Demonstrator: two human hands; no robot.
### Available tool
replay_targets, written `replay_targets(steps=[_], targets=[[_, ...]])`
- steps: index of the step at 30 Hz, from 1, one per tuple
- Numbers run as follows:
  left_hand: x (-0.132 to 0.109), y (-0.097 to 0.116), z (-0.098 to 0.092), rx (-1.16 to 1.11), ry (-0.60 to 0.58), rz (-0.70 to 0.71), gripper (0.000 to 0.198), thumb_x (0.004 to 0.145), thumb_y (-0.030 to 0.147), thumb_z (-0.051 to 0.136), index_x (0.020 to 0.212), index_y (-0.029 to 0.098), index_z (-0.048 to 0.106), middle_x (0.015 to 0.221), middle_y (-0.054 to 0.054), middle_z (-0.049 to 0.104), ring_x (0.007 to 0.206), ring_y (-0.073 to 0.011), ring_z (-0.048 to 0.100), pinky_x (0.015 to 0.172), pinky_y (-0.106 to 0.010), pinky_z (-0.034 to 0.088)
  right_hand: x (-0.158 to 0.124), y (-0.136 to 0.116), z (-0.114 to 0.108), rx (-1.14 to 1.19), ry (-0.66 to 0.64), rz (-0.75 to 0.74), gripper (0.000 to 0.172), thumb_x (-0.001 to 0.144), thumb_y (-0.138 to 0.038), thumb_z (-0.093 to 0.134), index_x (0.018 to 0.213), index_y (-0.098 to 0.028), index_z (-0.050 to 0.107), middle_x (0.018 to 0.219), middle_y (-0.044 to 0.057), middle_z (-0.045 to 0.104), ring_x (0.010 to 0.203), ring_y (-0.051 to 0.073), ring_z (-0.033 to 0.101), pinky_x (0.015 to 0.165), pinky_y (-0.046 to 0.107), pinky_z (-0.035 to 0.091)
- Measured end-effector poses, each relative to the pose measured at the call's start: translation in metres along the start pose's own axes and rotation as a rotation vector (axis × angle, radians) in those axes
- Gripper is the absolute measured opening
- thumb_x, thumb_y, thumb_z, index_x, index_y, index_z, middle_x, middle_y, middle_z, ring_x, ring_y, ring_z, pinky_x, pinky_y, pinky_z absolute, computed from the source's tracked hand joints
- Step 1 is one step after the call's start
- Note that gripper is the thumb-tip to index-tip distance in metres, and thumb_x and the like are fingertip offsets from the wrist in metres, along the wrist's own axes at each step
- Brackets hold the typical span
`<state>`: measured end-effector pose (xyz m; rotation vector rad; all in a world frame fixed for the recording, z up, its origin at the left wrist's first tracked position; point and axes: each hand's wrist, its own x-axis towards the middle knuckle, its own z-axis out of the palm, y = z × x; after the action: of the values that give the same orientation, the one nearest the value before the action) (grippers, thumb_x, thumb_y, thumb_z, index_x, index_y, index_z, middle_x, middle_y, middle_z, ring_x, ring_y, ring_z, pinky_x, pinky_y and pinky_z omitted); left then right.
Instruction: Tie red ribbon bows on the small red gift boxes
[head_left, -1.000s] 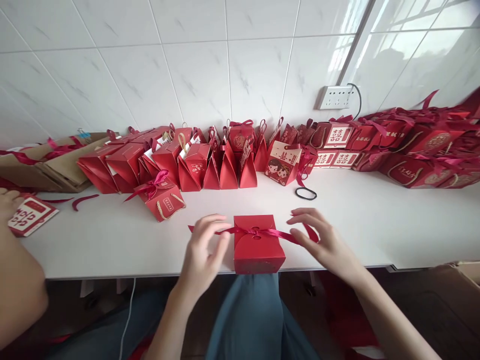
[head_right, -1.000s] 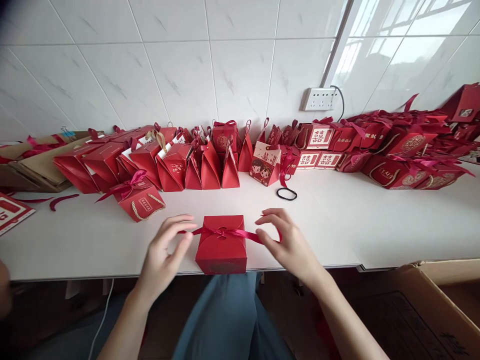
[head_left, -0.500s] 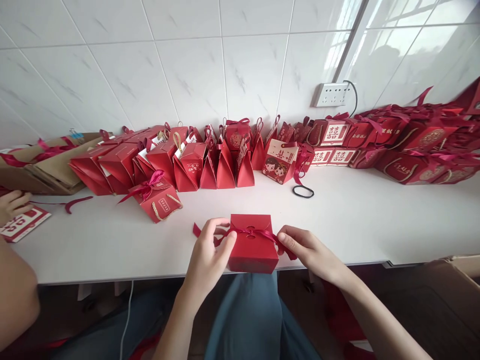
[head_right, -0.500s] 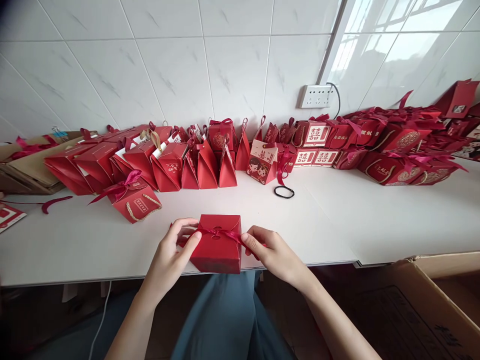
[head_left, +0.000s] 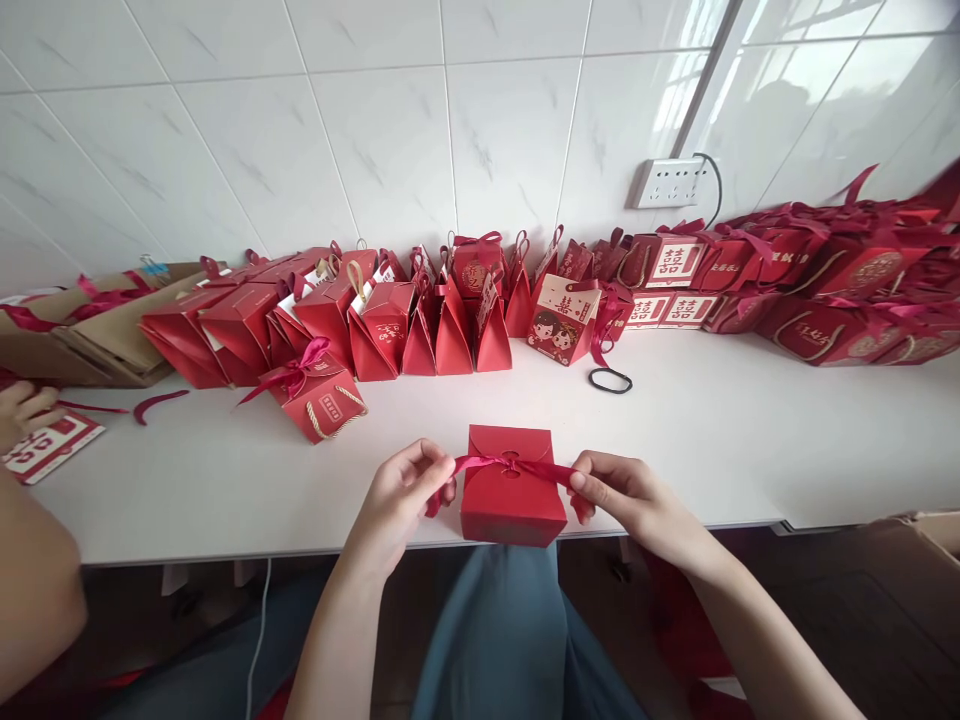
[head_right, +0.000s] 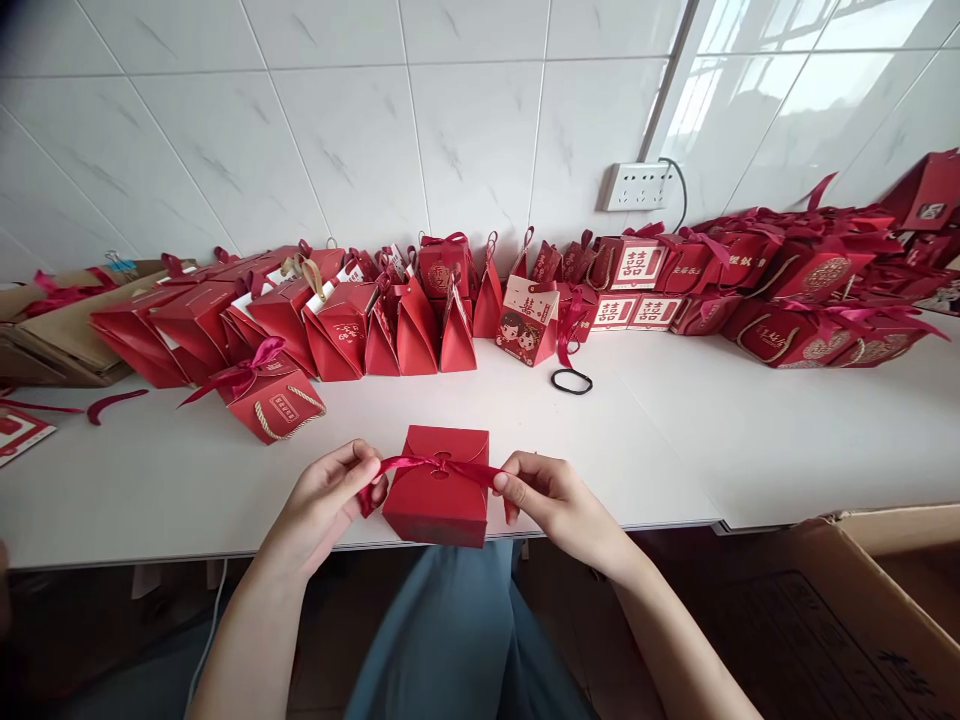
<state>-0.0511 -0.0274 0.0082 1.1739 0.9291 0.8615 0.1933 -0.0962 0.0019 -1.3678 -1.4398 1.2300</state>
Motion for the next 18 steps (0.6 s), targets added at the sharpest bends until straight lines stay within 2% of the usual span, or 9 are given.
replay_targets(steps=[4, 7, 11, 14, 16, 18], targets=[[-0.003, 0.004, -0.002, -0.008, 0.038, 0.049, 0.021, 0.069, 0.028, 0.073, 0.076, 0.019, 0.056, 0.071, 0.004, 0.045, 0.059, -0.0065, 0.041, 0.055, -0.019, 0.033, 0.001, 0.001, -0.001, 0.086, 0.054, -0.003, 0.043, 0.083, -0.058, 0.056, 0.067, -0.019, 0.053, 0.062, -0.001, 0.054, 0.060, 0.013, 0.046, 0.062, 0.028, 0.035], [-0.004, 0.004, -0.007, 0.025, 0.029, 0.088, 0.019, 0.070, 0.029, 0.071, 0.081, 0.019, 0.060, 0.073, 0.003, 0.046, 0.060, -0.0075, 0.042, 0.054, -0.019, 0.035, 0.003, 0.000, 0.001, 0.159, 0.078, -0.016, 0.041, 0.083, -0.056, 0.058, 0.066, -0.019, 0.052, 0.059, -0.002, 0.052, 0.059, 0.013, 0.046, 0.062, 0.028, 0.036], [-0.002, 0.001, -0.013, 0.275, -0.058, 0.104, 0.026, 0.078, 0.034, 0.064, 0.099, 0.020, 0.064, 0.089, -0.004, 0.059, 0.078, -0.0156, 0.056, 0.072, -0.026, 0.046, 0.003, -0.002, 0.004, 0.156, 0.088, -0.016, 0.041, 0.083, -0.056, 0.058, 0.065, -0.019, 0.053, 0.058, -0.001, 0.052, 0.059, 0.013, 0.046, 0.062, 0.028, 0.036], [-0.003, -0.001, -0.011, 0.527, -0.047, 0.124, 0.018, 0.084, 0.031, 0.056, 0.097, 0.022, 0.065, 0.087, -0.003, 0.063, 0.081, -0.0168, 0.059, 0.074, -0.027, 0.047, 0.002, -0.002, 0.004, 0.144, 0.083, -0.009, 0.041, 0.082, -0.057, 0.058, 0.065, -0.019, 0.053, 0.059, -0.001, 0.053, 0.059, 0.013, 0.046, 0.062, 0.029, 0.035], [-0.003, -0.002, -0.008, 0.672, 0.039, 0.290, 0.013, 0.084, 0.024, 0.053, 0.089, 0.022, 0.065, 0.079, -0.001, 0.059, 0.074, -0.0150, 0.057, 0.067, -0.025, 0.047, 0.003, -0.001, 0.004, 0.141, 0.086, -0.006, 0.041, 0.082, -0.057, 0.059, 0.066, -0.019, 0.054, 0.060, 0.000, 0.053, 0.059, 0.014, 0.046, 0.062, 0.028, 0.035], [-0.002, -0.005, -0.006, 0.794, 0.162, 0.554, 0.015, 0.083, 0.016, 0.050, 0.084, 0.022, 0.064, 0.076, -0.001, 0.056, 0.070, -0.0139, 0.055, 0.062, -0.024, 0.046, 0.003, 0.000, 0.004, 0.142, 0.092, -0.008, 0.041, 0.082, -0.057, 0.058, 0.066, -0.019, 0.054, 0.060, 0.000, 0.053, 0.059, 0.013, 0.046, 0.062, 0.028, 0.035]])
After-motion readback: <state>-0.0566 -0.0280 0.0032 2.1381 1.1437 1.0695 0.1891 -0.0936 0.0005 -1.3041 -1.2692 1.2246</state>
